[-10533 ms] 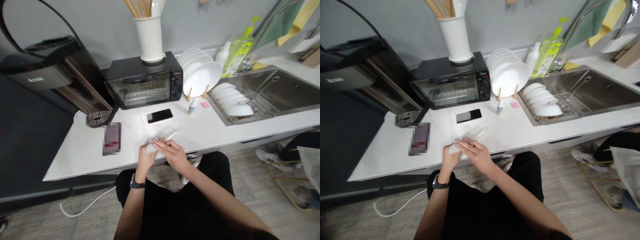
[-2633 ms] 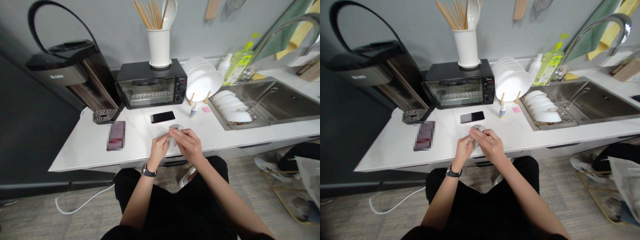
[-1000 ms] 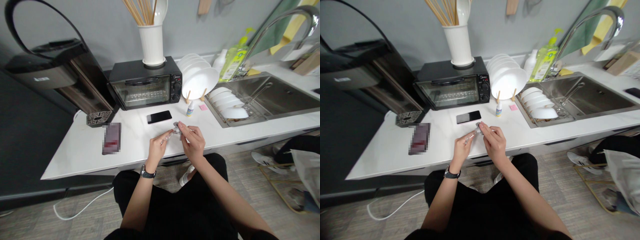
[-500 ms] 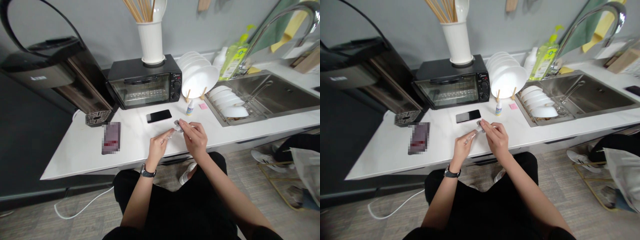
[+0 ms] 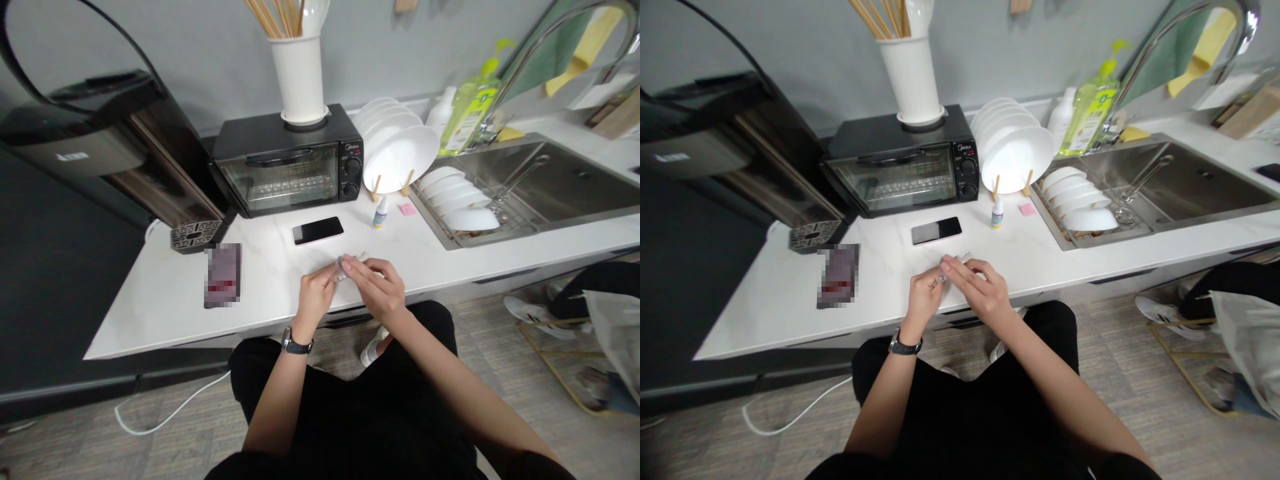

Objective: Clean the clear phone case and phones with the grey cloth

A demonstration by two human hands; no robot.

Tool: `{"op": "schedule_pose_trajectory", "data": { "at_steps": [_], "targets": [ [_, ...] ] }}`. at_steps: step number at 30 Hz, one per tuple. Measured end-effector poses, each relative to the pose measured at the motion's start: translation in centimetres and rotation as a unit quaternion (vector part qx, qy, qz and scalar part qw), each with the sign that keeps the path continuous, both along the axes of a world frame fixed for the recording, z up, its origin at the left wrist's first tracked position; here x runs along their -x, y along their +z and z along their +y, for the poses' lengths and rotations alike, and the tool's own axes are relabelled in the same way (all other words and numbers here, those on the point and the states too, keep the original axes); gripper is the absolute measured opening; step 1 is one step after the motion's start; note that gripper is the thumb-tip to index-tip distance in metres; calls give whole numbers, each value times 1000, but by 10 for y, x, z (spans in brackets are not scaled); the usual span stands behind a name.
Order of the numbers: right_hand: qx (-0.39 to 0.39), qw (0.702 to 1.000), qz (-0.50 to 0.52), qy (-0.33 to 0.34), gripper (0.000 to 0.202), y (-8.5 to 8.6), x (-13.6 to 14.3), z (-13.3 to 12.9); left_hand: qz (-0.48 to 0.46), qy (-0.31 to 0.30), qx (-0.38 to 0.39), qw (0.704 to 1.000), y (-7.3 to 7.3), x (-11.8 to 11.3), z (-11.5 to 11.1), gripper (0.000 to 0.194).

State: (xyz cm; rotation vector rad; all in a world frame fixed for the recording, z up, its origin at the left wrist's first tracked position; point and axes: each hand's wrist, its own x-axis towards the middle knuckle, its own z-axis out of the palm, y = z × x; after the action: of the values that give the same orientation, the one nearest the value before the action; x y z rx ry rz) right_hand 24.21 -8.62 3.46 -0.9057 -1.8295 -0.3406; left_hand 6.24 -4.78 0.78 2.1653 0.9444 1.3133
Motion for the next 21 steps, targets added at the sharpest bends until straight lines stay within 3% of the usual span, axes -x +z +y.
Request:
{"op": "schedule_pose_trajectory", "data": {
  "at_steps": [5, 11, 16, 21],
  "targets": [
    [3, 997, 35, -63, 69, 7, -20, 14, -20, -7, 30, 999, -1, -1, 2, 43],
    [-11, 995, 75, -67, 69, 0, 0, 8, -12, 3, 22, 1000, -1, 0, 1, 44],
    [-10, 1000, 26, 1, 75, -12, 20, -7, 31, 5, 0, 1000, 2, 1, -2, 42],
    [-11, 1000, -11, 10, 76, -10, 4, -1, 24, 8, -1, 1000, 2, 0, -2, 44]
  ]
}}
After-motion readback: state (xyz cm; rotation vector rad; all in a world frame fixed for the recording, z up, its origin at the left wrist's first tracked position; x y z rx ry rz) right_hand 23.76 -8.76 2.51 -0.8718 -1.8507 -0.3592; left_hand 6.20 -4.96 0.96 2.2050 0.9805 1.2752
